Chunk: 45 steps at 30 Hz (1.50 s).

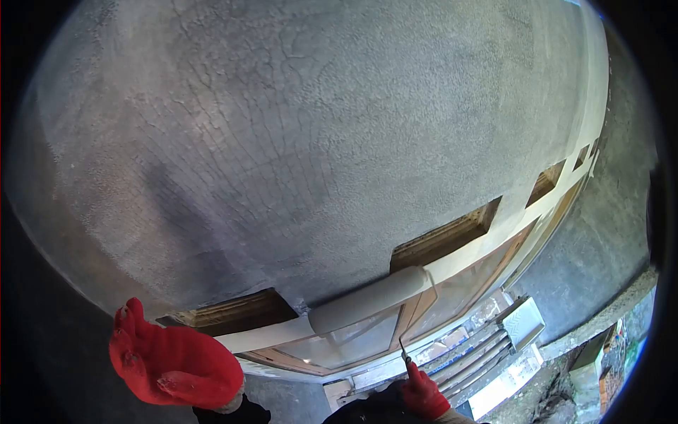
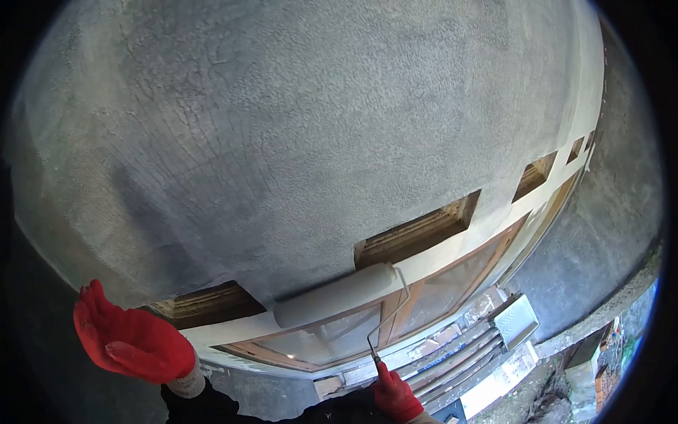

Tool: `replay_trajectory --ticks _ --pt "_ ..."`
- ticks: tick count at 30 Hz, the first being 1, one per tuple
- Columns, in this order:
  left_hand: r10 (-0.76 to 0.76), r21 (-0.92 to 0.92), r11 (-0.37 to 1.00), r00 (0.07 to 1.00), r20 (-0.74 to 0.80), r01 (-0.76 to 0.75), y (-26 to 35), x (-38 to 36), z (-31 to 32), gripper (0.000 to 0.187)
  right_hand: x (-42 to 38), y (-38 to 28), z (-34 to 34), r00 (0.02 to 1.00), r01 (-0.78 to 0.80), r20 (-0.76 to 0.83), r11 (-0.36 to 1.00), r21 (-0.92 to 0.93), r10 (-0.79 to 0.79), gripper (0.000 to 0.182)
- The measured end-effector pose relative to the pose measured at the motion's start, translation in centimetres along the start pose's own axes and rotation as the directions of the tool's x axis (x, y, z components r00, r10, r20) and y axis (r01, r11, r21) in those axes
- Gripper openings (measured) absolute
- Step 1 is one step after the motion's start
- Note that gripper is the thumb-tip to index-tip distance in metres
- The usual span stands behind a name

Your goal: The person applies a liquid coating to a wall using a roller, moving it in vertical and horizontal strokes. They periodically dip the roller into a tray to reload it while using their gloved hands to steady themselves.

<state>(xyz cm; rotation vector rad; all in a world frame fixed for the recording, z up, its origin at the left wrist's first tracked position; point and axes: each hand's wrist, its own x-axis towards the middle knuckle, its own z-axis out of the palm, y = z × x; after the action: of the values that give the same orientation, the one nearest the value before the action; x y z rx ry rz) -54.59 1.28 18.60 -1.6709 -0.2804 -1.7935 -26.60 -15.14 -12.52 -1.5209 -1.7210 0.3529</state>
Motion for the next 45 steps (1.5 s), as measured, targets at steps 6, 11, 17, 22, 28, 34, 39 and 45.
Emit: replay_trajectory --ticks 6,11,17,22,28,34,39,45 --pt "-0.089 -0.035 0.995 0.996 0.030 0.090 1.0 -0.7 2.4 0.042 -3.2 -0.4 -1.3 0.971 -0.208 0.124 0.978 0.020 0.204 0.078" --pt "-0.124 -0.089 0.988 0.992 0.005 0.124 1.3 -1.4 4.0 0.042 -2.5 -0.7 -1.6 0.828 -0.475 0.313 0.878 -0.052 0.466 0.067" --pt "-0.117 -0.074 0.990 0.992 0.048 0.121 1.3 -1.6 3.5 0.042 -2.9 0.2 -1.1 0.800 -0.536 0.376 0.839 0.096 0.468 0.060" --pt "-0.057 -0.122 0.990 0.996 0.071 0.065 0.8 -2.3 1.4 0.042 -5.1 -1.6 -3.8 0.961 -0.272 0.092 0.944 0.188 0.259 0.054" --pt "-0.254 -0.027 0.966 0.962 0.102 0.258 2.9 -3.6 0.9 0.042 -5.5 2.9 -0.1 0.842 -0.502 0.285 0.859 0.099 0.459 0.062" --pt "-0.196 -0.070 0.977 0.977 0.079 0.202 3.4 -4.2 -0.7 0.041 -4.5 4.2 4.5 0.870 -0.471 0.308 0.833 0.290 0.384 0.062" --pt "-0.290 0.098 0.956 0.943 0.162 0.277 5.8 -3.8 -1.7 0.039 4.3 -8.0 1.3 0.856 -0.515 0.376 0.530 0.674 0.355 0.033" --pt "-0.655 0.232 0.749 0.638 0.405 0.621 10.4 -3.0 -4.3 0.021 11.1 -12.6 4.1 0.990 -0.112 0.059 0.447 0.888 0.130 0.066"
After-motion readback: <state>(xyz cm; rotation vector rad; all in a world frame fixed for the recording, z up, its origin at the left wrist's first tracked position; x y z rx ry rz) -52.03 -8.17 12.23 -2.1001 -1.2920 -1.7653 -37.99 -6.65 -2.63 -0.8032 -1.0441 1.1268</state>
